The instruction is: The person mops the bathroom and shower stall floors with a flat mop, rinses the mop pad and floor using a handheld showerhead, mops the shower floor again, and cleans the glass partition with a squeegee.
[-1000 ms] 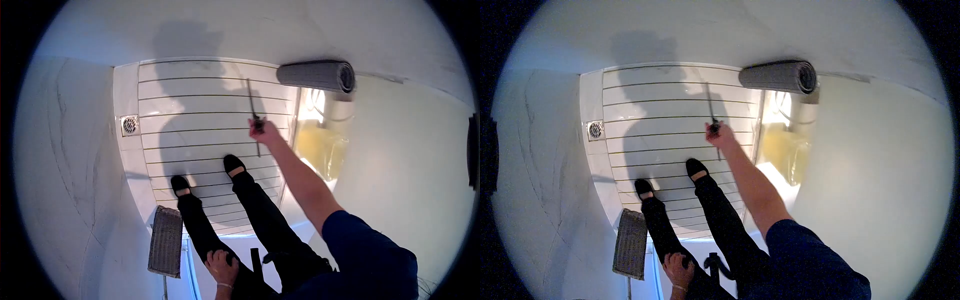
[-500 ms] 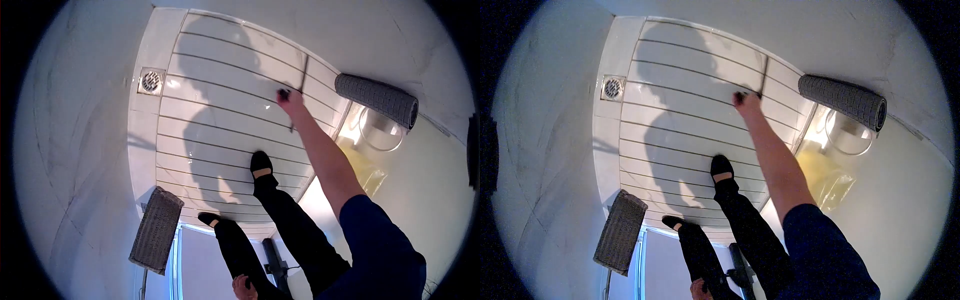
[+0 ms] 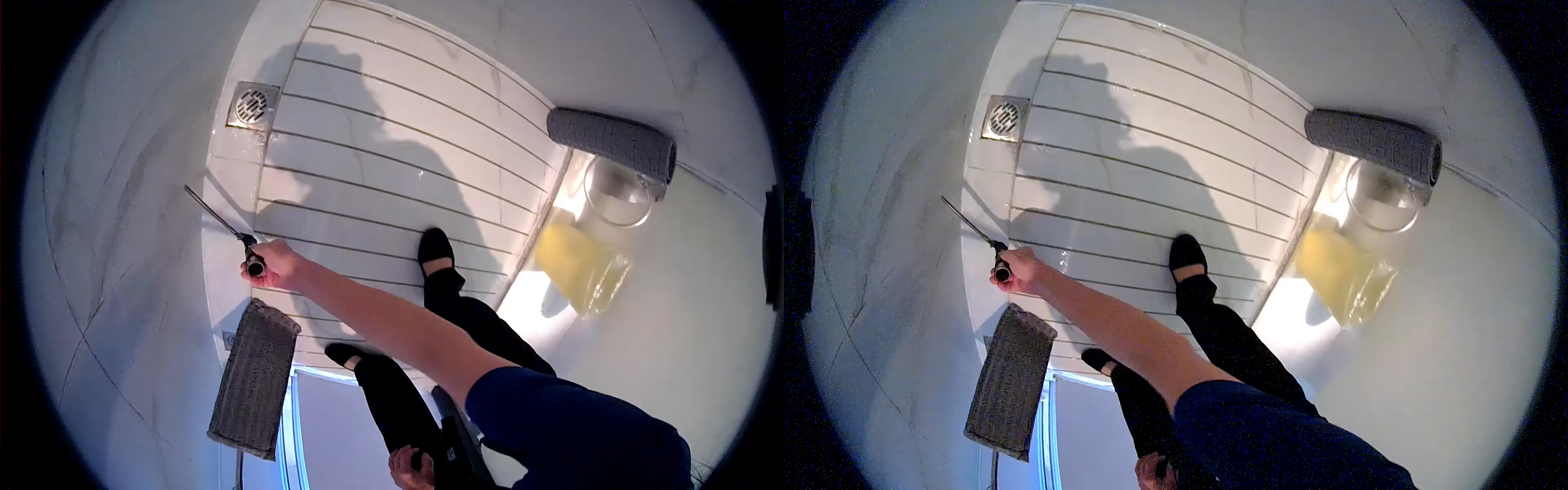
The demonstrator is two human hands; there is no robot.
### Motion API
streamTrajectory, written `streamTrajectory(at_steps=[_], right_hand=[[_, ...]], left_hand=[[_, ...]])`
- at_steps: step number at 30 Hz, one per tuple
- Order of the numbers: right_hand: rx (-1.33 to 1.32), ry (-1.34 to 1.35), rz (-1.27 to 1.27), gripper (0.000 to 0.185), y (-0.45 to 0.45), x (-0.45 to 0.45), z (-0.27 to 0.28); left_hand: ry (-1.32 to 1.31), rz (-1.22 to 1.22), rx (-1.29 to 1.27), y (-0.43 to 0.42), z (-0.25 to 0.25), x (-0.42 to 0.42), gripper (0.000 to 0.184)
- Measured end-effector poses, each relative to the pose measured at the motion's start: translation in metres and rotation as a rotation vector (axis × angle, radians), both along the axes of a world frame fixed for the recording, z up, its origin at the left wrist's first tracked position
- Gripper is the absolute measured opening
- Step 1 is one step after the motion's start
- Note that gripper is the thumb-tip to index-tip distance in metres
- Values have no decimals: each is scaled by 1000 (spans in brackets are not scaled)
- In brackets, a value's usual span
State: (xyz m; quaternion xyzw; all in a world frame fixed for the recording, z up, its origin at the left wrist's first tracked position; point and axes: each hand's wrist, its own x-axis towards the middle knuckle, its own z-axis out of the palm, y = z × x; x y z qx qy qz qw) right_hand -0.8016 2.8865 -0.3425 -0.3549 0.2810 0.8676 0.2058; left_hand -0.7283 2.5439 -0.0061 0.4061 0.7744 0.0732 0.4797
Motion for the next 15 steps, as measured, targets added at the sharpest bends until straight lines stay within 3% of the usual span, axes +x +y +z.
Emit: streamTrajectory(at_steps=[1,3,4,5,6,7,8,10,11,14,15], right_hand=[[37,17,14,21,-6,16,18],[36,254,-240,23,-16,69,30],[239,21,-210,25,-19,103,26],[202,-121,-236,22,-6,147,39],[228,-454,-150,28,9,183,52],[226,-474,-318,25,19,225,38],[478,-715,-171,25,24,268,13],[299,-868,-276,22,48,328,-13],[226,-973,-315,20,54,339,-23],[200,-1064,-100,25,40,287,-63],[372,-1121,-50,22,22,246,-59]], left_hand=[[0,4,-39,-4,0,-4,25],[-25,33,-76,-3,-4,-9,24],[-47,53,-91,-1,-2,-12,24],[-62,75,-108,1,-1,-16,24],[-73,87,-115,4,0,-18,24],[-79,98,-125,7,1,-21,24],[-83,109,-134,6,3,-26,24],[-85,80,-125,-2,1,-31,23],[-89,65,-119,-5,-1,-32,22],[-67,98,-110,-10,0,-36,22],[-81,136,-111,-11,0,-37,22]])
